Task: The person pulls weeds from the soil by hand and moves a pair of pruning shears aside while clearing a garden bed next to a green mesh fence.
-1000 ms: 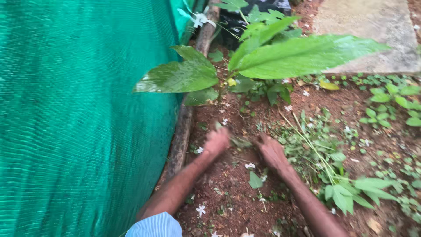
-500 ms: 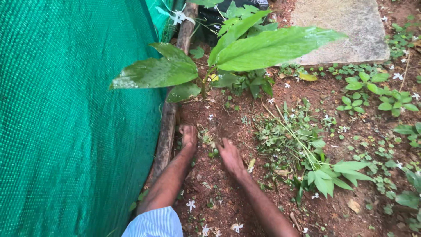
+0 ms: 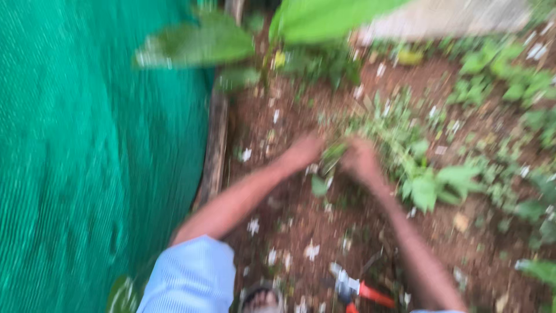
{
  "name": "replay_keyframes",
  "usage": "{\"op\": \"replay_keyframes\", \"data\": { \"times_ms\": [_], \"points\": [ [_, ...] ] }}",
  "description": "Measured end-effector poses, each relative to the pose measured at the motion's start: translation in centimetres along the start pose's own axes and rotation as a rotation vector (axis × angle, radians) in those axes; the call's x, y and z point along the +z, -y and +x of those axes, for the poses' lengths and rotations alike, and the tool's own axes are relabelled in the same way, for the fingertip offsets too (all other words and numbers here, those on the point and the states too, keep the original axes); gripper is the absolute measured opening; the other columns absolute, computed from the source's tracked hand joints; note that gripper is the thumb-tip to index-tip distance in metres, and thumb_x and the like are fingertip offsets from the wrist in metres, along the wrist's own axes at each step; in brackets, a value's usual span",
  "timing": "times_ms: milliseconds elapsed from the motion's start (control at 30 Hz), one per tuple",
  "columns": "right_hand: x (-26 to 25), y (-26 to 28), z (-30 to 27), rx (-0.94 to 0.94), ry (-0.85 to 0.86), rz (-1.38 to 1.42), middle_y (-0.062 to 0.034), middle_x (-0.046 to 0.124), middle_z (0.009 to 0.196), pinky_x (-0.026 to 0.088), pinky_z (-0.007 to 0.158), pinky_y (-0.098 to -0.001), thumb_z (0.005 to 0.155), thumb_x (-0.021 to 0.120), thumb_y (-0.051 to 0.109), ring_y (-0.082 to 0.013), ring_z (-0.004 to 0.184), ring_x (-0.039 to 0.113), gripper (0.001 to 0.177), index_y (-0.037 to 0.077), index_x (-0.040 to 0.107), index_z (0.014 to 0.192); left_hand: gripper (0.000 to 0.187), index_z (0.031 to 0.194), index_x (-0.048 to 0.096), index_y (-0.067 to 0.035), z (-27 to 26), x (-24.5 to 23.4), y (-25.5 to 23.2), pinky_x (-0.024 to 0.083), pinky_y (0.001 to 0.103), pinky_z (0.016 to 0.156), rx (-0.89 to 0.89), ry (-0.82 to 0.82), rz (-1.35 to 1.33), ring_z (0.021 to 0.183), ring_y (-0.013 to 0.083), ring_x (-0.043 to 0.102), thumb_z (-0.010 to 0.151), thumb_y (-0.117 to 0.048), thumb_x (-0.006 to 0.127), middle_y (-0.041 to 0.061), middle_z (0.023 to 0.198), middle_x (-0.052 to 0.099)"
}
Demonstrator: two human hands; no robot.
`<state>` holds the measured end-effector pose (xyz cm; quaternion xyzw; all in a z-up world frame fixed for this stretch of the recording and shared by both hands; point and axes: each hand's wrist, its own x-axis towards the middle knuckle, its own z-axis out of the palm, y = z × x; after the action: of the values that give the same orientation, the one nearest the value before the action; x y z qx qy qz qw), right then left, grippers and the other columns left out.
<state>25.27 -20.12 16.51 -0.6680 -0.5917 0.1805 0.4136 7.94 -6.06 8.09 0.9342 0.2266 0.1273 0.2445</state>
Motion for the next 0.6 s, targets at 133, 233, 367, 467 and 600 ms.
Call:
{"op": "replay_keyframes", "data": {
  "times_ms": [133,233,367,467,600],
  "points": [
    [-10.1,-1.2,1.6,0.091,-0.161,-0.318,-0.0106,0.072,0.118,0.055,0.075,-0.0338,0.100,0.066,0.008,-0.0181,0.096,0.065,0.020,0.010,0.075,0.117,0.117,0.154,0.028,0.001,9.0,-6.4,-7.7,0.055,0.053,0.088,0.032,-0.211,0.063,0.121,0.0534,0.052,0.055,-0.015,0.087,0.037,0.158,0.017],
    [-11.2,-1.3,0.7,0.291,-0.020,-0.670,-0.0109,0.068,0.122,0.053,0.082,-0.0381,0.100,0.067,0.023,-0.0208,0.102,0.062,0.020,0.011,0.073,0.115,0.127,0.164,0.015,-0.011,7.7,-11.6,-10.7,0.060,0.037,0.069,0.004,-0.204,0.175,0.107,0.0404,0.058,0.055,-0.005,0.080,0.031,0.165,0.005],
    [-1.3,1.6,-2.6,0.188,0.300,-0.982,-0.0112,0.063,0.126,0.051,0.092,-0.0438,0.101,0.068,0.044,-0.0245,0.110,0.059,0.032,0.014,0.071,0.111,0.093,0.167,0.020,-0.026,0.6,-12.1,-8.2,0.061,0.033,0.055,-0.185,0.141,0.354,0.091,0.0251,0.065,0.091,0.004,0.064,0.021,0.174,0.013],
    [8.9,9.0,-8.8,-0.082,0.603,-0.688,-0.0154,0.047,0.141,0.036,0.107,-0.0564,0.095,0.070,0.057,-0.0349,0.129,0.044,0.052,0.018,0.060,0.129,0.089,0.162,0.022,-0.023,-8.7,-7.9,-2.0,0.051,0.053,0.094,-0.205,0.346,0.631,0.122,0.0413,0.058,0.091,-0.050,0.068,0.022,0.164,0.020],
    [12.8,14.6,-12.9,-0.344,0.940,-0.458,-0.0106,0.014,0.172,0.010,0.114,-0.0691,0.095,0.062,0.057,-0.0396,0.151,0.021,0.067,0.026,0.047,0.152,0.071,0.159,0.026,-0.023,-19.7,-1.5,7.5,0.043,0.055,0.093,-0.268,0.627,1.070,0.126,0.0393,0.053,0.097,-0.036,0.059,0.022,0.153,0.034]
  ]
}}
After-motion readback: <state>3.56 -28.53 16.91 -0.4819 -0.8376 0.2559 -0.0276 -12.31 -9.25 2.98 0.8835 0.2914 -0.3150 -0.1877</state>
